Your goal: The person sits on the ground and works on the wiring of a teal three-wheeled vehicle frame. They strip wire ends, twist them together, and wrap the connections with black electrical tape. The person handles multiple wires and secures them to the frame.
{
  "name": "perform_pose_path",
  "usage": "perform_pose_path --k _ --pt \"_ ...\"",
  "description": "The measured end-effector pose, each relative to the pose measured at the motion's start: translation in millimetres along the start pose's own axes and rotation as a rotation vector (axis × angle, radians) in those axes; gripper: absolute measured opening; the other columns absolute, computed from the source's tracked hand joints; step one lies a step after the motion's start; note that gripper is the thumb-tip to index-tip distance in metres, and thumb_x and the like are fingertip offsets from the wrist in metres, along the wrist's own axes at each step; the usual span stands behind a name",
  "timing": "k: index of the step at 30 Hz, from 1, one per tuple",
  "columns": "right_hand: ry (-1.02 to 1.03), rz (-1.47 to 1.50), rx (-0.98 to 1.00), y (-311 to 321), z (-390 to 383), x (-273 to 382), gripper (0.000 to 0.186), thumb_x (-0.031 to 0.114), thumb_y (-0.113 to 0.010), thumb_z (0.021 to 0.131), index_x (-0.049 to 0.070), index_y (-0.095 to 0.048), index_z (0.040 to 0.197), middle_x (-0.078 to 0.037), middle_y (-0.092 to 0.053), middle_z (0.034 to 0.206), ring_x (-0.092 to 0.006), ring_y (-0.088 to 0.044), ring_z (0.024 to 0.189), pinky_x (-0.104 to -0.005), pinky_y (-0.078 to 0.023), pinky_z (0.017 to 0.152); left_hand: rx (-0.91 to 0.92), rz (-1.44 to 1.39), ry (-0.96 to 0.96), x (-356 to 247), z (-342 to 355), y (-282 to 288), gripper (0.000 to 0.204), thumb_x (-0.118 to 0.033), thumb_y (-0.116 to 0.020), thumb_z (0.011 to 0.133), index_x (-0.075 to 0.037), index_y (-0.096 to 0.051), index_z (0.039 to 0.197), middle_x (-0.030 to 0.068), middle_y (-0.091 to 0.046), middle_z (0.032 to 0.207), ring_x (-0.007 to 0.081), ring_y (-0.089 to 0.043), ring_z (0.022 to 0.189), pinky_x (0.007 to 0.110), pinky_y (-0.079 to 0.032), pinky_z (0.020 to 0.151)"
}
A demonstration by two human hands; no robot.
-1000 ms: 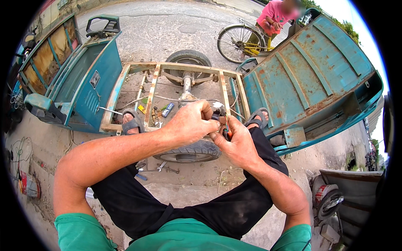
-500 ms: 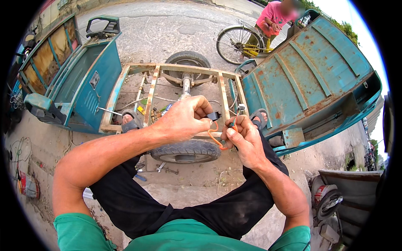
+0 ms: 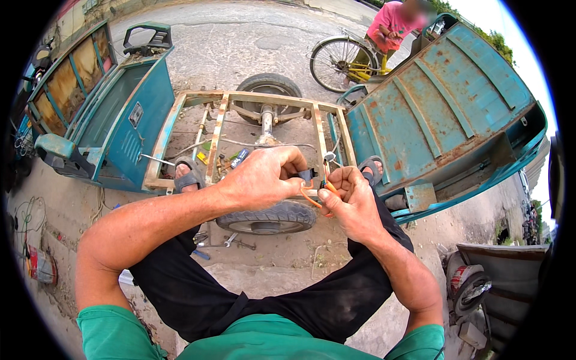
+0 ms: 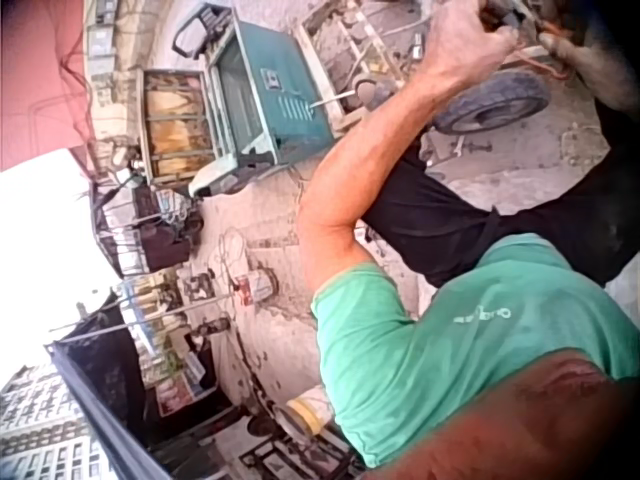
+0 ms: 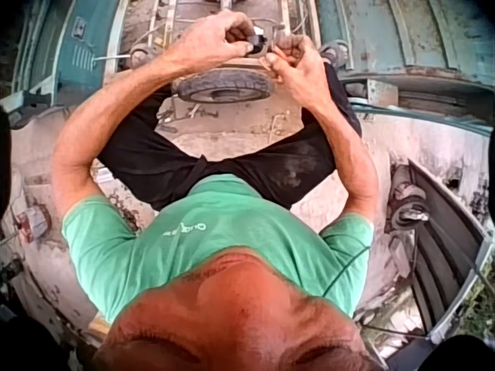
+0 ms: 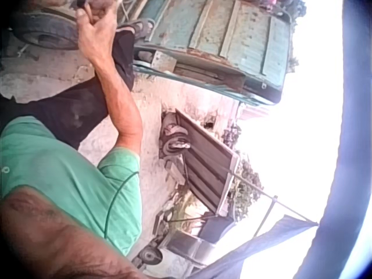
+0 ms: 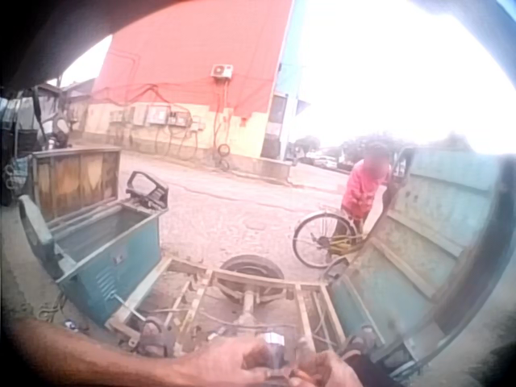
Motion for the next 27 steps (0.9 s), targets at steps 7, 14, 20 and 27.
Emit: perform_pose_path --k 7,14,20,27 --pt "0.161 -0.240 0.055 -3.3 -3.2 4.7 0.025 0.006 -0.075 0.091 -0.002 -0.055 0.104 -0.010 -0.068 0.092 -0.0143 -0.068 0.086 -0.0315 -0.057 0.077 0.070 -0.027 -0.005 7.2 2.2 -10.1 0.028 -0.011 -0.070 0.088 0.006 -0.065 0.110 0.0136 -0.071 0.096 0.0173 -0.069 0.092 0.034 -0.056 0.084" --pt "0.253 -0.280 0.050 -7.3 -6.2 9.1 0.025 0.006 -0.078 0.089 0.000 -0.058 0.102 -0.011 -0.069 0.090 -0.0166 -0.070 0.086 -0.0327 -0.057 0.079 0.136 -0.153 -0.059 6.6 1.5 -13.9 0.027 -0.010 -0.068 0.086 0.006 -0.065 0.109 0.0143 -0.072 0.097 0.0193 -0.069 0.092 0.034 -0.056 0.086" --pt "0.187 -0.194 0.091 -5.2 -2.9 -4.5 0.025 0.006 -0.078 0.089 -0.001 -0.058 0.102 -0.009 -0.069 0.089 -0.0144 -0.069 0.084 -0.0310 -0.056 0.078 0.165 -0.137 -0.073 5.4 -0.4 -12.3 0.028 -0.009 -0.069 0.086 0.006 -0.064 0.109 0.0140 -0.071 0.098 0.0192 -0.069 0.092 0.034 -0.056 0.086" --pt "0.072 -0.132 0.043 0.1 -4.6 -2.3 0.032 0.007 -0.079 0.088 -0.004 -0.057 0.109 -0.013 -0.072 0.091 -0.0138 -0.071 0.088 -0.0292 -0.058 0.079 0.220 -0.073 -0.083 -1.2 -2.2 -14.2 0.031 -0.012 -0.071 0.085 0.002 -0.064 0.112 0.0076 -0.068 0.096 0.0138 -0.065 0.088 0.032 -0.055 0.080"
Point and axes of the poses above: each hand's wrist, its own z-axis towards the middle knuckle, its own y-axis out of the back of the hand, x = y × z, the point moved 10 cm from there along z, towards the middle knuckle
